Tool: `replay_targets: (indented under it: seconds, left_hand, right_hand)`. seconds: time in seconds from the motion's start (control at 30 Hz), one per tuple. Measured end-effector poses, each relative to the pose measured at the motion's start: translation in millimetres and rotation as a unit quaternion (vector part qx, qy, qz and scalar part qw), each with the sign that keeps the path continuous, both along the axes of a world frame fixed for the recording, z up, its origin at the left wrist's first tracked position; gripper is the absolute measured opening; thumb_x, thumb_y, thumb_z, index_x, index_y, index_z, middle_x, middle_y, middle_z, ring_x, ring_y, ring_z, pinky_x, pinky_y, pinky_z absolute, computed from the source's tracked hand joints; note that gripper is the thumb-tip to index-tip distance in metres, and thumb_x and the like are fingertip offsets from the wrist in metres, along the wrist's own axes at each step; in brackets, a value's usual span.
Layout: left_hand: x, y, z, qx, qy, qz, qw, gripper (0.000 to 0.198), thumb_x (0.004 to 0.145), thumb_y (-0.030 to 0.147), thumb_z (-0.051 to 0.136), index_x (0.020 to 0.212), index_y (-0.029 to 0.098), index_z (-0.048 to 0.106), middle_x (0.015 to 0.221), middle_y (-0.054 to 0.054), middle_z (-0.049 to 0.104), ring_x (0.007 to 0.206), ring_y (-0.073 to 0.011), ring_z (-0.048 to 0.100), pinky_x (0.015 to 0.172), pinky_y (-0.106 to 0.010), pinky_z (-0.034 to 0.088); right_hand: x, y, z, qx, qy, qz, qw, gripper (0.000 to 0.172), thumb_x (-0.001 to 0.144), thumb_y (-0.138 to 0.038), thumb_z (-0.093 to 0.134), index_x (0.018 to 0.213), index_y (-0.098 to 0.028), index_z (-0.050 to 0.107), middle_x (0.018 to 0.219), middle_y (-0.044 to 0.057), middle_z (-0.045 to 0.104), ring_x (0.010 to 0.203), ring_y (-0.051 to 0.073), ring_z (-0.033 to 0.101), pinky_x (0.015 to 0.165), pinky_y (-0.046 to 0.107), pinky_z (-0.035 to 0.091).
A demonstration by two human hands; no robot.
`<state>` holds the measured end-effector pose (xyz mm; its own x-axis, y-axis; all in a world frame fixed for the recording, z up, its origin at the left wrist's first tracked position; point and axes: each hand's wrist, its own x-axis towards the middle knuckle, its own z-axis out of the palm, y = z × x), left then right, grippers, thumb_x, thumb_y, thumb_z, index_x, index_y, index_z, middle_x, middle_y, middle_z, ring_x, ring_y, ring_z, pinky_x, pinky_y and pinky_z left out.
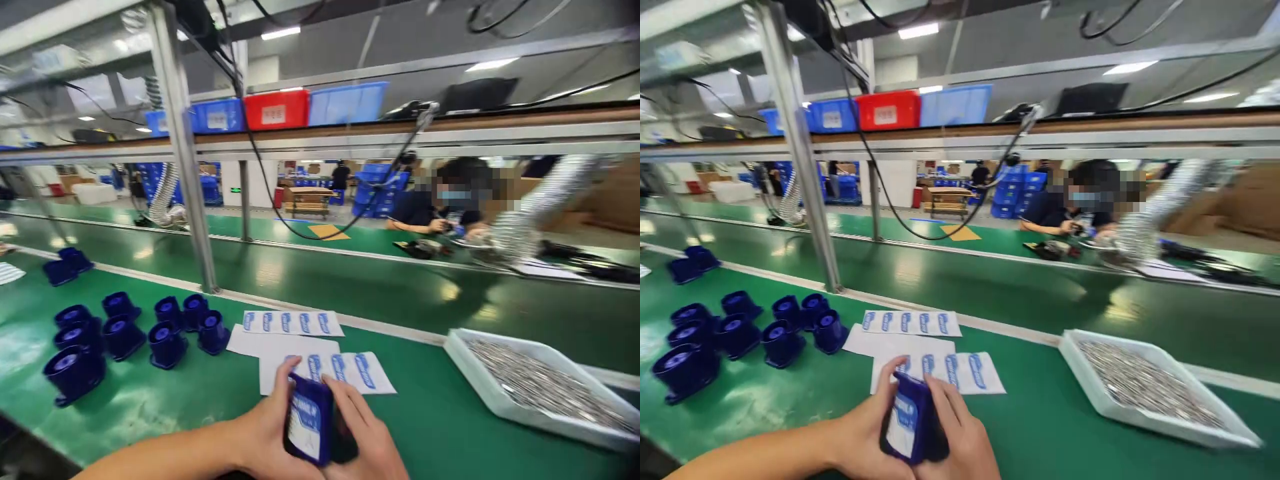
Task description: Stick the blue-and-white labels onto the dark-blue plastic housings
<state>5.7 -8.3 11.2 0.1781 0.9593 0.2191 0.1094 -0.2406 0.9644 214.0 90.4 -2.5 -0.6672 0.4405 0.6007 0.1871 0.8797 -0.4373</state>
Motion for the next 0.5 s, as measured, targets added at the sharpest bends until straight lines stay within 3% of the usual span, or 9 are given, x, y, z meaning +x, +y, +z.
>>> replay_targets:
  seconds: [0.1, 0.2, 0.33, 0.4, 0.5]
  left_hand:
    - [9.0, -1.4, -2.3, -0.007, -0.129, 0.008, 0.992, 0.144, 0.054, 0.044, 0.104, 0.156, 0.026, 0.003, 0.149, -0.027, 0.047, 0.13, -0.0375, 0.062, 0.109, -0.05, 0.05]
    - [14.1, -0.1, -4.2, -0.024, -0.143, 0.067, 0.987, 0.125, 0.051, 0.044, 0.104, 0.144, 0.027, 0.022, 0.139, -0.022, 0.057, 0.12, -0.0348, 0.066, 0.097, -0.042, 0.054]
    - [13.6, -1.2, 6.2, -0.045, -0.077, 0.153, 0.984, 0.104, 0.054, 0.038, 0.102, 0.131, 0.026, 0.033, 0.128, -0.014, 0.063, 0.113, -0.0286, 0.067, 0.093, -0.036, 0.053]
    - [13.6, -2.9, 13.3, -0.056, -0.068, 0.159, 0.983, 0.1, 0.055, 0.036, 0.101, 0.129, 0.026, 0.034, 0.127, -0.013, 0.064, 0.114, -0.0279, 0.067, 0.094, -0.036, 0.052]
    - [14.6, -4.7, 18.8, -0.049, -0.084, 0.149, 0.984, 0.101, 0.053, 0.035, 0.102, 0.128, 0.025, 0.035, 0.129, -0.014, 0.064, 0.12, -0.0299, 0.065, 0.098, -0.037, 0.051]
  right_hand:
    - [-5.2, 2.5, 14.0, 0.02, 0.022, -0.002, 1.0, 0.092, 0.079, -0.035, 0.077, 0.158, -0.014, 0.034, 0.138, 0.016, 0.06, 0.117, 0.023, 0.069, 0.089, 0.023, 0.065]
    - [-10.1, 2.9, 17.3, 0.071, 0.037, -0.01, 0.997, 0.09, 0.078, -0.025, 0.066, 0.16, -0.014, 0.032, 0.146, 0.019, 0.052, 0.126, 0.025, 0.063, 0.094, 0.029, 0.064]
    - [-11.2, 2.1, 22.3, 0.189, 0.071, -0.029, 0.979, 0.068, 0.081, -0.011, 0.056, 0.147, -0.029, 0.055, 0.161, 0.018, 0.03, 0.135, 0.031, 0.053, 0.095, 0.045, 0.061]
    - [-10.2, 1.7, 27.8, 0.23, 0.081, -0.019, 0.969, 0.057, 0.085, -0.009, 0.057, 0.138, -0.029, 0.065, 0.158, 0.019, 0.033, 0.14, 0.035, 0.046, 0.1, 0.052, 0.056]
    - [-7.7, 0.3, 33.4, 0.234, 0.097, -0.034, 0.967, 0.044, 0.09, -0.014, 0.063, 0.132, -0.024, 0.07, 0.149, 0.021, 0.042, 0.137, 0.037, 0.045, 0.104, 0.056, 0.048]
